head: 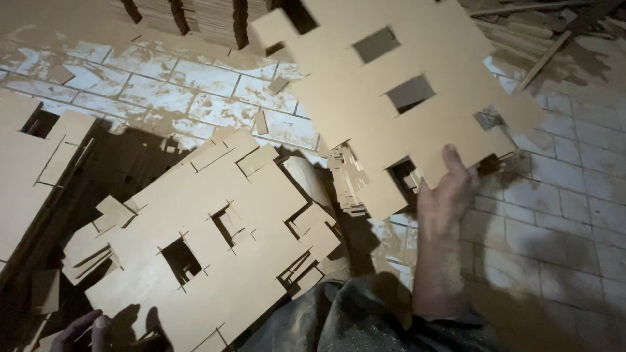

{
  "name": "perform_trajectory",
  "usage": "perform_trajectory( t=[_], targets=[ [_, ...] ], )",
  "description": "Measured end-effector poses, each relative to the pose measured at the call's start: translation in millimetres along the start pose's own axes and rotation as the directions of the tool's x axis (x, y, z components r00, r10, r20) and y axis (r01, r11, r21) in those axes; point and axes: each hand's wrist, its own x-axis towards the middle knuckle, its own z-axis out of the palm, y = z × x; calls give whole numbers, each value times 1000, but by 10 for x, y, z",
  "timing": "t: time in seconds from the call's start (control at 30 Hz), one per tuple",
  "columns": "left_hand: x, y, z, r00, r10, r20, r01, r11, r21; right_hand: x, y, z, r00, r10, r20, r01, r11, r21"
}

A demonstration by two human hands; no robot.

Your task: The person sits on the floor and repeatedly picks up pre-cut mat board pieces with rectangular cutouts, flips them over, and places them into a stack. The person handles the pieces one at a time, inspecting each before stacking.

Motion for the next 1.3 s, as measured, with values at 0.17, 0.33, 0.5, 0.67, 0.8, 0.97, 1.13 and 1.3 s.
perform_trajectory(
  t=[0.17, 0.33, 0.5, 0.67, 0.8, 0.97, 1.13, 1.3],
  targets=[
    [-25, 60, 36, 999, -40, 2, 40, 998, -56, 295, 11, -250, 997, 64, -36, -66, 995, -72],
    [-46, -16, 91, 999, -41, -36, 47, 985, 166, 412, -12, -481, 983, 83, 166, -31, 956, -293],
    [-173, -89, 113, 981, 180, -73, -161, 963, 216, 331, -245, -529, 965, 250, 80, -134, 731, -669],
    [-343, 216, -30, 966, 257, -12, -245, 934, 261, -14, -263, -476, 925, -240, 293, 300, -9, -954],
    [-566, 514, -95, 961, 274, -39, -268, 957, 112, -597, 209, -239, 716, -105, 690, 696, 178, -696],
    [-758, 705, -202, 975, 197, -104, -198, 980, 1, -1216, 1028, 262, 412, 114, 904, 828, 368, -424],
    [-693, 637, -252, 945, 245, -217, -255, 967, -19, -1120, 1646, 636, 371, 175, 912, 910, 126, -394],
    [-594, 423, -192, 877, 249, -410, -280, 960, -15, -1033, 1840, 673, 643, 452, 618, 558, 277, -782]
  ],
)
